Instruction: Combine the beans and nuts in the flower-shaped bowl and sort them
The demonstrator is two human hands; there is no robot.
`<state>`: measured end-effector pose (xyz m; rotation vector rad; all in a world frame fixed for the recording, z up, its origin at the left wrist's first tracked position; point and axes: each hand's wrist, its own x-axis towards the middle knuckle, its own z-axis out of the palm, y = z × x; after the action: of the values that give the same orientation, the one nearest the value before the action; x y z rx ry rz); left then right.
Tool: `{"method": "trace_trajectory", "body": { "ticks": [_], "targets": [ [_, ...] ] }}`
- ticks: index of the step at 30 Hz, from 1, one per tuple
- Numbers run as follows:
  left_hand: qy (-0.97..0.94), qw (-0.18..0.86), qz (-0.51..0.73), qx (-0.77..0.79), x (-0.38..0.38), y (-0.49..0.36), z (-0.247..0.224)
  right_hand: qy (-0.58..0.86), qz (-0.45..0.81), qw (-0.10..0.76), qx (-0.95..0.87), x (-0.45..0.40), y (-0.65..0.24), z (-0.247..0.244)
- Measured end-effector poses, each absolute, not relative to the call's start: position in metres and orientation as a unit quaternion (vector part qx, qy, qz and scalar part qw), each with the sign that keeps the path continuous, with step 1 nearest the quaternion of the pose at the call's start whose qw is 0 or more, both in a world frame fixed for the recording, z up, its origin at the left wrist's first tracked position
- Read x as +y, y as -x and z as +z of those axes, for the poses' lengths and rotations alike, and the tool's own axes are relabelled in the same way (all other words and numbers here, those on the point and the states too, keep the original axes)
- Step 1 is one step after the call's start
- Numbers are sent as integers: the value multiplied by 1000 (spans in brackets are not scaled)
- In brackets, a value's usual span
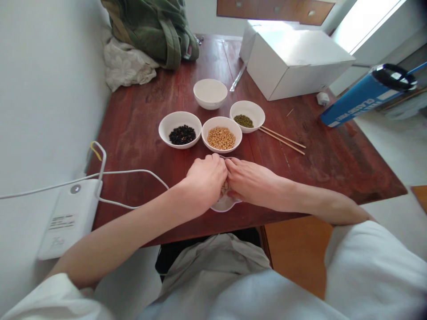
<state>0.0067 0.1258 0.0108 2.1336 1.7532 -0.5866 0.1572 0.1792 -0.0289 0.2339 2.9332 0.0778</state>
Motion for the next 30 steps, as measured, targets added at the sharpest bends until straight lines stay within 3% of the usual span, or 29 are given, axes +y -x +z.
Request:
{"method": "trace_trajectory", "body": {
  "ticks": [15, 30],
  "targets": [
    [-769, 150, -202, 587, 114, -3, 29, -94, 17, 89, 991, 174, -157, -20],
    [-765, 153, -193, 595, 134, 4, 16, -51, -20, 83, 995, 196, -152, -36]
  ]
}}
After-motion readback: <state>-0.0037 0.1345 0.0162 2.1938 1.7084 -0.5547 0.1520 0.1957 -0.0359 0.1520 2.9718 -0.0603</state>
